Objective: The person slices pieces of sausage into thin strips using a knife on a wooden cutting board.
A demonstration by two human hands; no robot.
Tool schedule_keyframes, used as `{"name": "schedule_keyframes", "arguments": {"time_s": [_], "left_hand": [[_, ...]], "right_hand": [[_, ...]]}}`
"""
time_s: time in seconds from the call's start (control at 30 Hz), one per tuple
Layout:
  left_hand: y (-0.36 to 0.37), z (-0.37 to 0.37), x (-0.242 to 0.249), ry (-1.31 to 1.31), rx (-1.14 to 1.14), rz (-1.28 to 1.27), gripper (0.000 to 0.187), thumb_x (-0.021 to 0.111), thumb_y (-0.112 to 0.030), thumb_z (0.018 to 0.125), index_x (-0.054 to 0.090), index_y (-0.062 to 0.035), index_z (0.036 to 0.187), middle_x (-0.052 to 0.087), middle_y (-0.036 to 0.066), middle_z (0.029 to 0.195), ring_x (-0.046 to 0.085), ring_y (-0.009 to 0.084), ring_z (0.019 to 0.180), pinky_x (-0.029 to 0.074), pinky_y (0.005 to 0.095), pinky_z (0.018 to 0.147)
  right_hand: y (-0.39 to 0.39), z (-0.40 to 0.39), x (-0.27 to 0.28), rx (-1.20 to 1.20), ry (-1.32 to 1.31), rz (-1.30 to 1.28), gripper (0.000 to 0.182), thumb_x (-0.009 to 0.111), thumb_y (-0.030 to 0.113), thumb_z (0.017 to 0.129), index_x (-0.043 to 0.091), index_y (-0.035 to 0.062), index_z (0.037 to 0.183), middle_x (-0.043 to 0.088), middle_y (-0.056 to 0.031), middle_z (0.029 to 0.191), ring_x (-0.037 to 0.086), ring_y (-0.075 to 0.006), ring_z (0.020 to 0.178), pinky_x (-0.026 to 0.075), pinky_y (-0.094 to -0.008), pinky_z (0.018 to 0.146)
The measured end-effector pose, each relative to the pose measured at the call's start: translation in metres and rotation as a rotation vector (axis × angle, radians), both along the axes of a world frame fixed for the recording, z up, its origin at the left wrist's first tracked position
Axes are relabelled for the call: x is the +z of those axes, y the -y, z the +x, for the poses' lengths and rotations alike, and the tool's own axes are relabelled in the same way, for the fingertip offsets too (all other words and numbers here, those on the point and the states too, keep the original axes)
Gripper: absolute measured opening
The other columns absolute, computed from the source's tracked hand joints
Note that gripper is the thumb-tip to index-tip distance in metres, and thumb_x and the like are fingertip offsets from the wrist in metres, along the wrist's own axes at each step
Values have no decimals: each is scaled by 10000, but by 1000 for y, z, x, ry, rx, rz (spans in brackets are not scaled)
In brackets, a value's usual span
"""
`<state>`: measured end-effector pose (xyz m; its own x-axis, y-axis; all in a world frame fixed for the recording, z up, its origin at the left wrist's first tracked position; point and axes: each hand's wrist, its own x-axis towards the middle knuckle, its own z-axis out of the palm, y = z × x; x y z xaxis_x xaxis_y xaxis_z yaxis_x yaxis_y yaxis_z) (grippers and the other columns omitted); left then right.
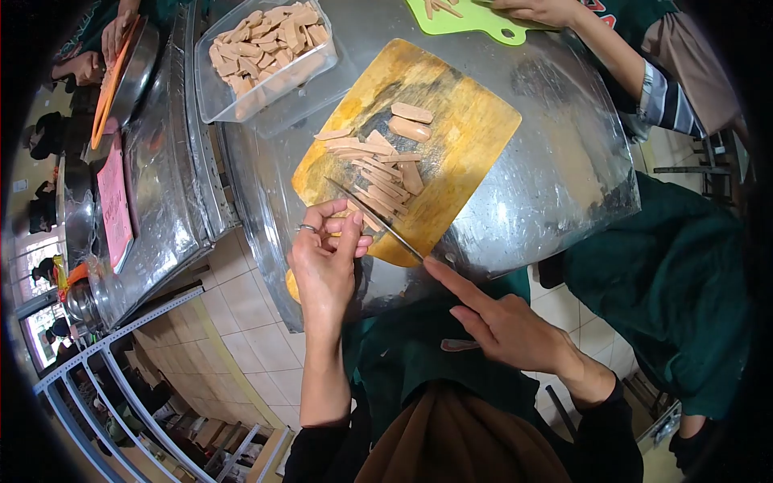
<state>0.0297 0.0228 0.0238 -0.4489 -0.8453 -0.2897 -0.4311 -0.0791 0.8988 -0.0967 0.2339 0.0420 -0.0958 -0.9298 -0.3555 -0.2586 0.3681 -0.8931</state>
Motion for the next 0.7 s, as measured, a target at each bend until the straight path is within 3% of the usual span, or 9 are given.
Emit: {"name": "schedule_keyframes", "arguments": {"time_s": [0.1, 0.2, 0.3, 0.4, 0.5, 0.57, 0.63, 0.7], "left_hand": [[2, 1, 1, -11, -12, 26, 256, 709, -129, 1001, 615, 42, 1166, 674, 44, 832, 689, 108, 729, 563, 221, 654], [2, 0, 1, 10, -12, 28, 236, 703, -124, 1003, 614, 38, 1149, 672, 45, 840, 688, 110, 729, 569, 223, 661], [2, 5, -6, -43, -20, 14, 211, 690, -86, 998, 630, 46, 1152, 723, 99, 877, 727, 132, 744, 592, 242, 655], [3, 6, -8, -68, 7, 29, 223, 694, -94, 998, 629, 45, 1159, 724, 101, 888, 727, 129, 744, 590, 240, 654], [3, 4, -6, -44, 4, 12, 245, 698, -101, 997, 627, 42, 1183, 720, 102, 899, 725, 127, 739, 588, 239, 650], [3, 2, -4, -13, 4, 26, 287, 708, -126, 998, 606, 44, 1206, 702, 75, 887, 699, 110, 734, 568, 223, 656], [2, 2, -2, -22, 6, 31, 319, 713, -141, 998, 595, 48, 1227, 695, 65, 897, 688, 101, 739, 558, 217, 667], [-1, 6, -4, -69, 7, 27, 342, 714, -145, 998, 591, 55, 1246, 698, 71, 930, 689, 99, 754, 558, 222, 682]], "right_hand": [[11, 4, 2, 5, -98, 20, 703, 508, 174, 1075, 128, 273, 1658, 692, -233, 725, 670, -454, 617, 585, -511, 607], [35, -1, 5, 37, -103, 100, 690, 527, 92, 1046, 225, 264, 1642, 704, -223, 796, 666, -432, 628, 546, -510, 606], [44, -6, 12, 110, -313, 81, 709, 546, 92, 1036, 230, 292, 1639, 671, -185, 700, 664, -396, 585, 545, -488, 559], [45, -8, 8, 172, -549, 51, 710, 550, 84, 1029, 247, 294, 1635, 694, -158, 717, 673, -369, 569, 550, -475, 536], [48, -10, 3, 103, -426, 51, 707, 540, 77, 1035, 245, 299, 1639, 743, -195, 955, 705, -357, 650, 570, -466, 592], [48, -15, -10, 30, -190, -35, 698, 526, 72, 1045, 242, 285, 1645, 705, -200, 1179, 735, -327, 745, 574, -439, 631], [46, -21, -13, -23, -54, -174, 672, 514, 63, 1051, 252, 231, 1646, 658, -222, 1333, 706, -345, 955, 546, -428, 789], [43, -29, -11, -50, 56, -252, 670, 508, 59, 1053, 253, 231, 1648, 647, -208, 1340, 677, -310, 911, 537, -402, 757]]}}
